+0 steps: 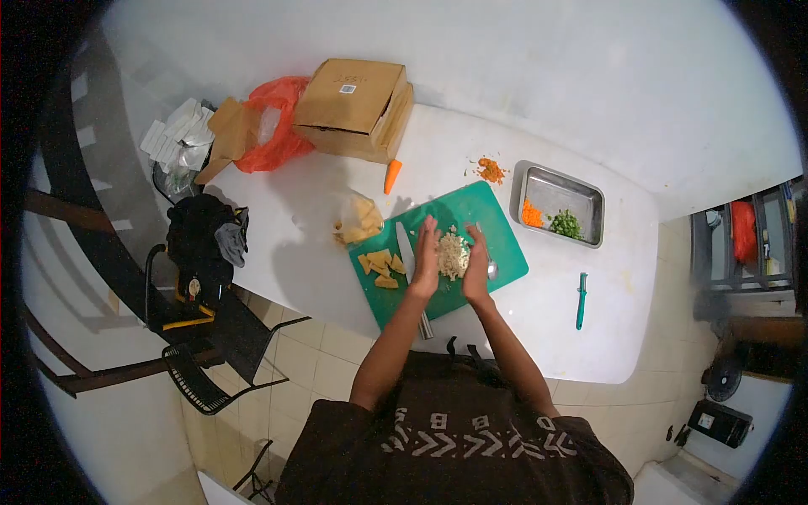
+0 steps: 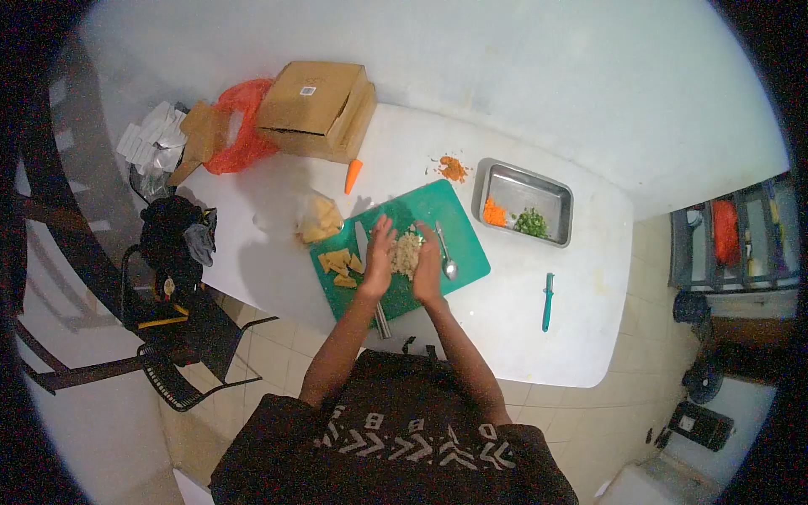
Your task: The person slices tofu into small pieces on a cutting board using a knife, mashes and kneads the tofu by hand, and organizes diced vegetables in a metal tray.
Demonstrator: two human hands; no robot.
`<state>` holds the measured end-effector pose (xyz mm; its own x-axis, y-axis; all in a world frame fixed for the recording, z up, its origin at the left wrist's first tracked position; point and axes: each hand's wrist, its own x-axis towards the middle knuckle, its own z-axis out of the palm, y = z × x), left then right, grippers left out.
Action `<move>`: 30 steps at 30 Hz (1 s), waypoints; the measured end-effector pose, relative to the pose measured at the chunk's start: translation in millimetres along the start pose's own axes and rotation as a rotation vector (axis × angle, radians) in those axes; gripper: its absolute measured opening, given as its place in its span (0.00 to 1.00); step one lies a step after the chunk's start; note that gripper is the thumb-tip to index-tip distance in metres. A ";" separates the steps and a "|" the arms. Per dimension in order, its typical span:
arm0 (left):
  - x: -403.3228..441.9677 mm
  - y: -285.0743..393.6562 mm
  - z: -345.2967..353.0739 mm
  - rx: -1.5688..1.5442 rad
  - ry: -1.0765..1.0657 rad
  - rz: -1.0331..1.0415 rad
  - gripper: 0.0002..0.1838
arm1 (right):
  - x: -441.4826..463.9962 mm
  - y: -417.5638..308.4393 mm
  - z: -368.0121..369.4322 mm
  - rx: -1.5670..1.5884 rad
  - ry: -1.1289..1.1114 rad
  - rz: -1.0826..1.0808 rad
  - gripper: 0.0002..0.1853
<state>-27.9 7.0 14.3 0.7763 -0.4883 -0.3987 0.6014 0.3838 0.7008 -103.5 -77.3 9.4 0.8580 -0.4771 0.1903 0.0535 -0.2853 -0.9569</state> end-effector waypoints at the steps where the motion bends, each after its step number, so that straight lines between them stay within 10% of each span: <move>1: -0.9 6.0 -3.8 0.142 0.020 0.061 0.38 | 4.5 -14.3 0.2 0.083 0.164 0.075 0.34; 3: -3.8 14.5 0.5 0.291 -0.002 0.133 0.40 | 14.3 -37.2 -1.6 0.247 0.495 0.219 0.34; 6: 2.6 -49.9 -8.1 0.821 -0.119 0.415 0.38 | 15.1 -25.0 -5.6 0.343 0.367 0.264 0.36; 11: -0.8 4.4 -11.1 0.302 -0.103 0.061 0.40 | 24.8 -14.6 -15.0 0.568 0.241 0.425 0.39; 15: -12.2 -28.8 -0.1 0.655 -0.221 0.265 0.41 | 10.2 -11.4 12.5 0.222 0.422 0.349 0.39; 18: -13.5 -10.0 12.7 0.623 -0.125 0.089 0.36 | 1.8 -6.9 9.3 0.476 -0.111 0.498 0.41; 20: 10.0 -17.1 -20.4 0.556 -0.125 0.127 0.31 | 7.6 -1.6 0.8 0.484 -0.002 0.386 0.34; 24: 20.0 20.5 -52.5 1.091 0.131 0.348 0.19 | 7.4 49.9 -29.8 0.234 0.139 0.316 0.20; 26: 21.5 30.3 -66.5 1.834 0.152 0.541 0.18 | 17.5 40.9 -55.2 -0.415 -0.038 0.154 0.13; 30: 43.1 11.4 -84.4 1.856 0.197 0.740 0.18 | 43.0 55.5 -80.2 -0.847 -0.052 0.213 0.12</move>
<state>28.4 56.5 -44.9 0.8191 -0.5199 0.2425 -0.5734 -0.7538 0.3209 -104.6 -180.3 -17.9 0.8299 -0.5578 -0.0039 -0.4903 -0.7260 -0.4822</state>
